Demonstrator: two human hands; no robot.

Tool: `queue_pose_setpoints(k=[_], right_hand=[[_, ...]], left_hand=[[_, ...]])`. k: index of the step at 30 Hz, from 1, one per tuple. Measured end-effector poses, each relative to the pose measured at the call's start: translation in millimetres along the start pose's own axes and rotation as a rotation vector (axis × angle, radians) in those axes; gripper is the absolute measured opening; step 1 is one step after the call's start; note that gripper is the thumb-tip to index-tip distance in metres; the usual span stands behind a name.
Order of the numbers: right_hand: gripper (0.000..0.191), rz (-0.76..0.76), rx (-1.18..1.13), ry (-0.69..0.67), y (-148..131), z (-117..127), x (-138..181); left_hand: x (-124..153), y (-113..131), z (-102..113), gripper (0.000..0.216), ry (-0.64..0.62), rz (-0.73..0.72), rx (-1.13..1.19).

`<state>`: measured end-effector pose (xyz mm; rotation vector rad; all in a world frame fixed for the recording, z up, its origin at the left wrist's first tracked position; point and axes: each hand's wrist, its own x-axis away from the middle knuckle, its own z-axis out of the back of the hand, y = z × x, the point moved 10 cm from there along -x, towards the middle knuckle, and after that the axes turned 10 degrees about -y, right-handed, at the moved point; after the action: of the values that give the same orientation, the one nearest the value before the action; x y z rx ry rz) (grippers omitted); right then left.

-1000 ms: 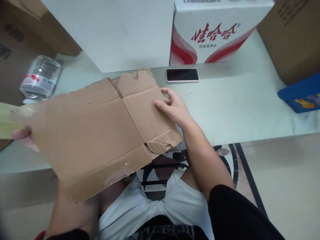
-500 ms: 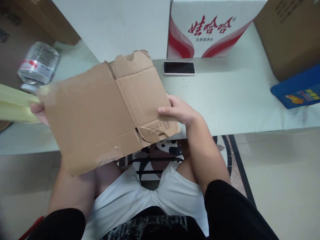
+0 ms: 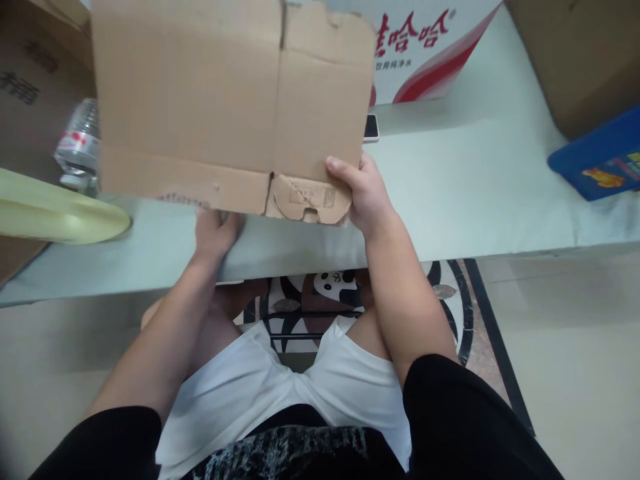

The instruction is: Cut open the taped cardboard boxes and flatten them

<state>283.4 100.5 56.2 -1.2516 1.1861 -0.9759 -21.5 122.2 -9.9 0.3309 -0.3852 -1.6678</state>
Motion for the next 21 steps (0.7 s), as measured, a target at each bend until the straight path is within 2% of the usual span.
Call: queue_pose_setpoints(k=[5,10,15,21], right_hand=[[0.07,0.033,0.12,0.197,-1.0,34.0,0.1],[0.078,0.088,0.229,0.238,5.0,56.1,-13.5],[0.071,0.082,0.336,0.237,5.3,57.7,-13.3],[0.06,0.159,0.132,0.412,-9.3,52.5,28.0]], left_hand=[[1.7,12.5,-14.5,0.063,-0.101,0.055,-0.18],[2.1,17.7,-12.4,0.065,-0.105,0.082,-0.213],[2.4,19.1,-10.5,0.065,-0.094,0.075,-0.195],[4.6,21.9,-8.9,0.065,-0.112,0.072,-0.219]])
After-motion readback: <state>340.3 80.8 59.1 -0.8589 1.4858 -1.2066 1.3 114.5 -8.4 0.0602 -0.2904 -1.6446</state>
